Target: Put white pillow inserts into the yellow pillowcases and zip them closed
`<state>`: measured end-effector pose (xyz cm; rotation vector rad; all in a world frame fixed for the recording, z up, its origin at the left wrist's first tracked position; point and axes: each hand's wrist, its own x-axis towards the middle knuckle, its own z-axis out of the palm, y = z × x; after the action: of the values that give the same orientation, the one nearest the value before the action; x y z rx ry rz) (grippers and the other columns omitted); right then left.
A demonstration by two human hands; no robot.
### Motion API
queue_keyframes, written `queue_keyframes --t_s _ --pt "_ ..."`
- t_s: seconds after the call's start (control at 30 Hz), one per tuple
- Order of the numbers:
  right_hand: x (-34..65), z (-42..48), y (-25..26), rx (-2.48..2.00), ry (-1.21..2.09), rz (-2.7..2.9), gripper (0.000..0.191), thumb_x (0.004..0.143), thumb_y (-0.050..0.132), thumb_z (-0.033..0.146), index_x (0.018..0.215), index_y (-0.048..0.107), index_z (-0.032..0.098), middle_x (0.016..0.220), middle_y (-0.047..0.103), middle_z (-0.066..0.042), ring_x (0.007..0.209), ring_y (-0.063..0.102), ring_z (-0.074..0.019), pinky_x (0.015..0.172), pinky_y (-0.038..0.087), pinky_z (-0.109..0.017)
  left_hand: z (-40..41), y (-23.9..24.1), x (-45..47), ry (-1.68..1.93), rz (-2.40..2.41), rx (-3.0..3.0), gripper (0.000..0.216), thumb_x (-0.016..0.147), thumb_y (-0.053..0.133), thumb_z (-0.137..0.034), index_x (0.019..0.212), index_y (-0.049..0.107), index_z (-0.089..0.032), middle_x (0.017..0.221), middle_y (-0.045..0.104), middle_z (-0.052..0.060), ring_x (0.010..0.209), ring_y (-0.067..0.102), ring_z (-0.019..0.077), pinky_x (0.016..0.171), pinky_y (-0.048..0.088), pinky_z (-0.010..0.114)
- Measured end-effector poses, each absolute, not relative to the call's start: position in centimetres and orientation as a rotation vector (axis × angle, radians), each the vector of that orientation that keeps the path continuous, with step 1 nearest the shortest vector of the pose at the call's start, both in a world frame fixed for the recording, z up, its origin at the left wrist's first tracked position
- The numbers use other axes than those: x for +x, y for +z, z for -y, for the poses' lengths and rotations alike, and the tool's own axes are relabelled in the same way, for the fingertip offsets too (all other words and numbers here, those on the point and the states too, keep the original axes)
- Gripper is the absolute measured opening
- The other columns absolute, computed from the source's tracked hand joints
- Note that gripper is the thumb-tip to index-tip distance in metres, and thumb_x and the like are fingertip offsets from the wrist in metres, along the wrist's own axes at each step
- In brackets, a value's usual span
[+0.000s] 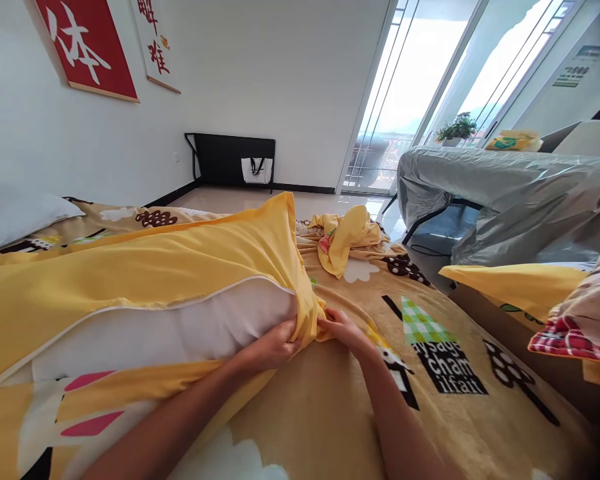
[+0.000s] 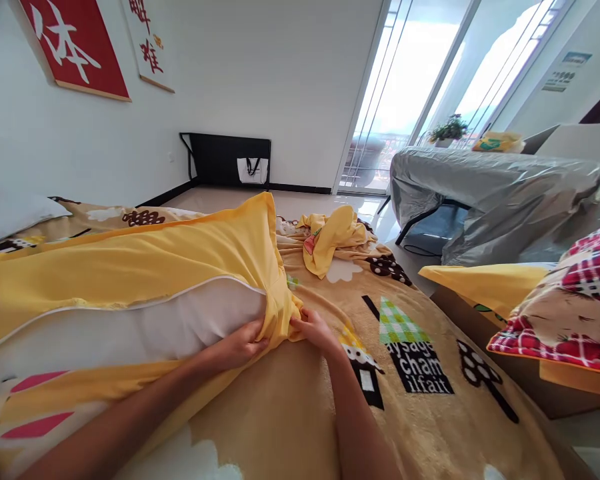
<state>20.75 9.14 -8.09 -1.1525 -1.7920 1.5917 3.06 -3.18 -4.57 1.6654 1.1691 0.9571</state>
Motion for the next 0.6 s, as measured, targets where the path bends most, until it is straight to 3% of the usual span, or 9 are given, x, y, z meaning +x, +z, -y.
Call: queue_keyframes --t_s 0.17,0.33,0.6 --pt "18.9 -8.2 -8.3 -1.072 1.606 1.732 0.037 0.056 0.074 0.033 0.085 0.064 0.015 0.077 0.067 -0.002 0.07 0.06 -0.0182 0.061 0.047 -0.026 3.2 -4.7 3.3 0.948 -1.144 1.674 0.056 0.082 0.049 -0.02 0.137 0.045 -0.018 0.138 0.051 0.006 0.129 0.043 0.0255 0.113 0.029 0.035" --pt "19.3 -7.9 -7.8 -0.955 1.715 1.576 0.047 0.055 0.078 0.04 0.093 0.065 0.016 0.086 0.07 -0.005 0.074 0.064 -0.0215 0.066 0.05 -0.03 3.8 -3.1 3.2 0.969 -1.198 1.62 0.058 0.082 0.051 -0.024 0.138 0.044 -0.015 0.138 0.05 0.009 0.13 0.042 0.0266 0.114 0.028 0.039" --pt "24.0 -9.0 -6.2 -0.893 2.067 1.654 0.043 0.06 0.079 0.047 0.089 0.068 0.016 0.085 0.071 -0.006 0.072 0.065 -0.018 0.066 0.049 -0.027 4.6 1.9 1.5 1.101 -1.166 1.192 0.057 0.076 0.064 -0.039 0.127 0.052 -0.018 0.118 0.065 0.007 0.107 0.06 0.0261 0.093 0.047 0.036"
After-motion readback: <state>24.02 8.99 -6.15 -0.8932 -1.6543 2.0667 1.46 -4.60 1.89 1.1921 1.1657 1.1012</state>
